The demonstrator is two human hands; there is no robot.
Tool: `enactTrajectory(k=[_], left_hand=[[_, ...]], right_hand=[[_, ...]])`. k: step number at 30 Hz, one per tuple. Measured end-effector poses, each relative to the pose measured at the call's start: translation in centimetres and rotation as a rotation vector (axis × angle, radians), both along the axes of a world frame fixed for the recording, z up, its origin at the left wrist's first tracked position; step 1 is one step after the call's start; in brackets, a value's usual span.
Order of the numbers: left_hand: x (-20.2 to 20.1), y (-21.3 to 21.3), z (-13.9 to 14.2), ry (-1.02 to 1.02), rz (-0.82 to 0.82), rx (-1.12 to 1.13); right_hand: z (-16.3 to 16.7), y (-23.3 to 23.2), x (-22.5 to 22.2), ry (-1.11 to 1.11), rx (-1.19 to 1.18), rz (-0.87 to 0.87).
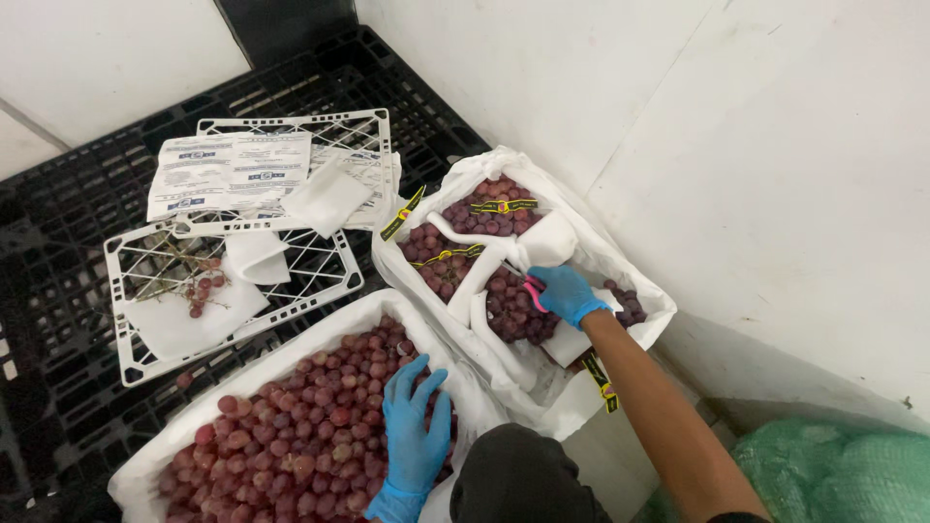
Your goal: The person, wearing blue gloves, sits on the floor and uses pink-handled scissors to trim stems from red grape bunches in a foam-lined box. Trimmed bunches are placed into white foam packing bags beside the box, and the person occasionally rearranges grapes in the box.
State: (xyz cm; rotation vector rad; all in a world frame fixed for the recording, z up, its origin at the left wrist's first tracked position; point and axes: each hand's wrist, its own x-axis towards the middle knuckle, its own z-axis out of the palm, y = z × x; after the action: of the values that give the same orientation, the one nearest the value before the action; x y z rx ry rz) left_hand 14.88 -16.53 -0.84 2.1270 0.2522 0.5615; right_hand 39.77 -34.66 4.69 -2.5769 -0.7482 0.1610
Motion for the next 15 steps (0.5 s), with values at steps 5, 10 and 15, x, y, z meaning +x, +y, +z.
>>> enactTrajectory(k=[5,10,15], left_hand=[[-0.7,0.1,-0.1,0.027,0.009,-0.003],[-0.8,-0.2,-0.2,0.066,0.017,-0.019],[-1.5,-0.2,0.0,0.044,0.012,0.006]], right_hand=[[-0.6,0.4,-0.4,0.032,0.145,-0.048],[-0.9,0.4,-0.3,0.135,0.030,-0.041],[-0.2,0.3,-0.3,0.079,0.031,0.007]])
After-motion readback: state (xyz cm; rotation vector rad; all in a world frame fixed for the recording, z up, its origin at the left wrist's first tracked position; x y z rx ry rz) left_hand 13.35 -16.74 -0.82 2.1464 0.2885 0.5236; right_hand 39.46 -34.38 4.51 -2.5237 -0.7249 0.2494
